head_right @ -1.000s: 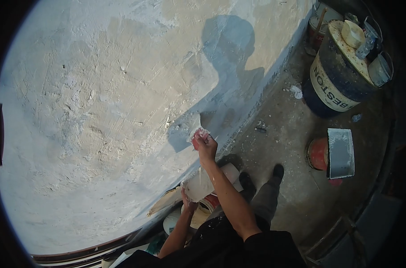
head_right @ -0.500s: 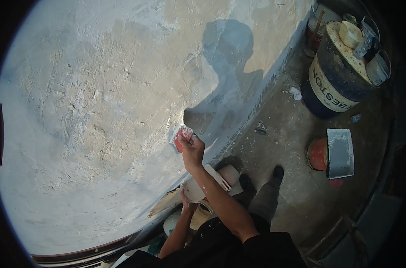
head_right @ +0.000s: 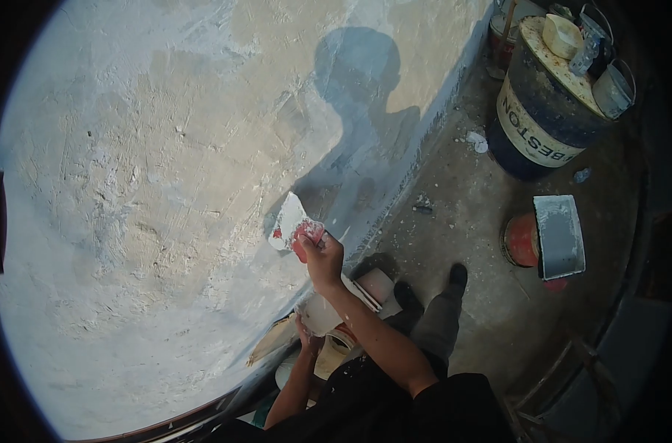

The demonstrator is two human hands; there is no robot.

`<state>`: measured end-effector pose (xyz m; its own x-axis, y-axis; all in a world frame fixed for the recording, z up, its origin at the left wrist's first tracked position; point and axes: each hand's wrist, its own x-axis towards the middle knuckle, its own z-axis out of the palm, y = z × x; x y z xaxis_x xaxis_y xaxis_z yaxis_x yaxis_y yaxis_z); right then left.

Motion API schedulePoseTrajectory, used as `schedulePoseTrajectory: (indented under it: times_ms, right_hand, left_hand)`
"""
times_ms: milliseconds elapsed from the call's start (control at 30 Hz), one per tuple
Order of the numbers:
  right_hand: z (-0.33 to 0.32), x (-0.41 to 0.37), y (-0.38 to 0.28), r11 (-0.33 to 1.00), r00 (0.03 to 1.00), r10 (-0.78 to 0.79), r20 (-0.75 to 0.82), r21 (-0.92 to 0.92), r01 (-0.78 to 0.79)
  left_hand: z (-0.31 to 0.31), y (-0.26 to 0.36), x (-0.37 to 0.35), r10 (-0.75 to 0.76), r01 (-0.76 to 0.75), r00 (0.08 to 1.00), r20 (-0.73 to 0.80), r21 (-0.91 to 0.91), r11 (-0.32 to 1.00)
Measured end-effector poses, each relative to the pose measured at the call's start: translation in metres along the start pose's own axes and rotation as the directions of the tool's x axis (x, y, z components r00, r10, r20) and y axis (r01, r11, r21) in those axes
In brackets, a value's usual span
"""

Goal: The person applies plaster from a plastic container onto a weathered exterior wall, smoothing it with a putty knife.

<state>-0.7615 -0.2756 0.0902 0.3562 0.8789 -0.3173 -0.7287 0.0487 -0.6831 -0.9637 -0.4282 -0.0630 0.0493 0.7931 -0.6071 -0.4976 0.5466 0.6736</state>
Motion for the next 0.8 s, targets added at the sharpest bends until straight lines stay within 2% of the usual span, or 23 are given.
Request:
schedulePoseTrajectory:
  times_ms: [33, 67, 133, 200, 267, 300, 400, 533, 700, 800]
  right_hand:
    - [-0.017, 0.011, 0.008, 0.999, 0.998, -0.007, -0.068, -0.034, 0.004]
    - [-0.045, 0.032, 0.019, 1.000, 0.979, 0.011, -0.203, 0.025, -0.006]
    - [-0.070, 0.064, 0.065, 0.994, 0.943, -0.030, -0.332, -0.112, -0.008]
    - [-0.080, 0.087, 0.100, 0.972, 0.895, -0.107, -0.434, -0.235, 0.002]
    - [-0.066, 0.090, 0.111, 0.825, 0.918, -0.199, -0.342, -0.564, -0.031]
    - [-0.050, 0.087, 0.113, 0.787, 0.903, -0.287, -0.320, -0.616, 0.032]
    - [-0.019, 0.080, 0.116, 0.826, 0.931, -0.235, -0.281, -0.563, 0.039]
    - [0.001, 0.054, 0.100, 0.863, 0.955, -0.241, -0.175, -0.489, 0.128]
    - [0.008, 0.025, 0.085, 0.871, 0.993, -0.115, -0.004, -0.481, 0.099]
    - [-0.013, 0.013, 0.078, 0.892, 0.986, -0.164, -0.020, -0.431, 0.139]
  left_hand:
    - [-0.022, -0.014, 0.008, 0.071, -0.070, 0.997, -0.011, 0.076, 0.995]
    - [-0.065, -0.040, 0.022, 0.142, -0.137, 0.990, -0.024, 0.154, 0.979]
    - [-0.067, -0.043, 0.019, 0.115, -0.110, 0.993, -0.028, 0.137, 0.984]
    - [0.003, -0.003, -0.012, -0.077, 0.077, 0.997, -0.005, -0.054, 0.996]
    - [0.010, 0.000, -0.016, -0.084, 0.084, 0.996, -0.013, -0.041, 0.996]
    - [0.011, 0.002, -0.019, -0.086, 0.085, 0.996, -0.020, -0.034, 0.996]
    - [0.018, 0.007, -0.024, -0.059, 0.057, 0.995, -0.086, -0.026, 0.998]
    - [0.008, 0.009, -0.018, -0.069, 0.067, 0.996, -0.052, -0.040, 0.997]
    - [0.014, 0.009, -0.017, -0.045, 0.043, 0.997, -0.065, -0.036, 0.998]
    - [0.024, 0.011, -0.018, -0.071, 0.070, 0.995, -0.065, -0.023, 0.997]
